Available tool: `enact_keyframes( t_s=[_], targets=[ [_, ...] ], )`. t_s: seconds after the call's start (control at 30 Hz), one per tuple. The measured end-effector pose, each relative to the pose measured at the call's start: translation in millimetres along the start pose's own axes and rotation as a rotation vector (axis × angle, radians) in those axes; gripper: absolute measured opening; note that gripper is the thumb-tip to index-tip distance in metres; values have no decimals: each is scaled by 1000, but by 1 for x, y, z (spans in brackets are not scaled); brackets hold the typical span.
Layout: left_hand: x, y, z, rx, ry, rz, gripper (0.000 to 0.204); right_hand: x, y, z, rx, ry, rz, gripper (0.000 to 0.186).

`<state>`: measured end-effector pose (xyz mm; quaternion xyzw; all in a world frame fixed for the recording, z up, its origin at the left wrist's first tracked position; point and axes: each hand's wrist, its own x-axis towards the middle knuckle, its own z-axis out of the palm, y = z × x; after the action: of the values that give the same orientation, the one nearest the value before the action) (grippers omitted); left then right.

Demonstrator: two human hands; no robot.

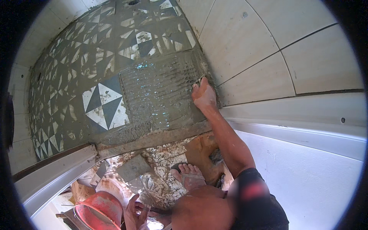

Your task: Applying mortar and laying decorative tiles on a floor.

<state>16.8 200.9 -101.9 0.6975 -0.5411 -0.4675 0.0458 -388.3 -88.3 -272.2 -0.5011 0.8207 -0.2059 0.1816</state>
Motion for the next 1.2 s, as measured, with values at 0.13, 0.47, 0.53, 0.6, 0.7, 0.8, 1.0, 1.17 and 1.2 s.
enact_keyframes(
  t_s=[0.13, 0.47, 0.53, 0.6, 0.7, 0.8, 1.0, 1.17, 1.2],
  targets=[
    [2, -3, 3, 1, 20, 43, 60, 2, -7, -2, -76, -61, 37, 40],
    [5, -1, -2, 43, -13, 8, 58, 10, -10, 9, -274, 108, 70, 51],
    [5, -3, -3, 36, 3, 29, 58, 20, -6, 17, -391, 26, 120, 61],
    [6, -6, -3, 30, 20, 50, 58, 19, -1, 21, -396, 13, 116, 62],
    [6, -15, -1, -4, 49, 95, 57, 17, 1, 26, -410, -2, 105, 61],
    [7, -19, -1, -5, 52, 94, 56, 14, 1, 21, -397, -17, 105, 60],
    [9, -37, 7, -96, 39, 80, 58, 8, -2, 19, -340, -17, 44, 58],
    [13, -22, -1, -75, 13, 33, 60, 6, -12, 11, -322, -81, 92, 58],
    [13, -22, -2, -74, 10, 31, 60, 3, -13, 11, -315, -52, 80, 58]
  ],
)
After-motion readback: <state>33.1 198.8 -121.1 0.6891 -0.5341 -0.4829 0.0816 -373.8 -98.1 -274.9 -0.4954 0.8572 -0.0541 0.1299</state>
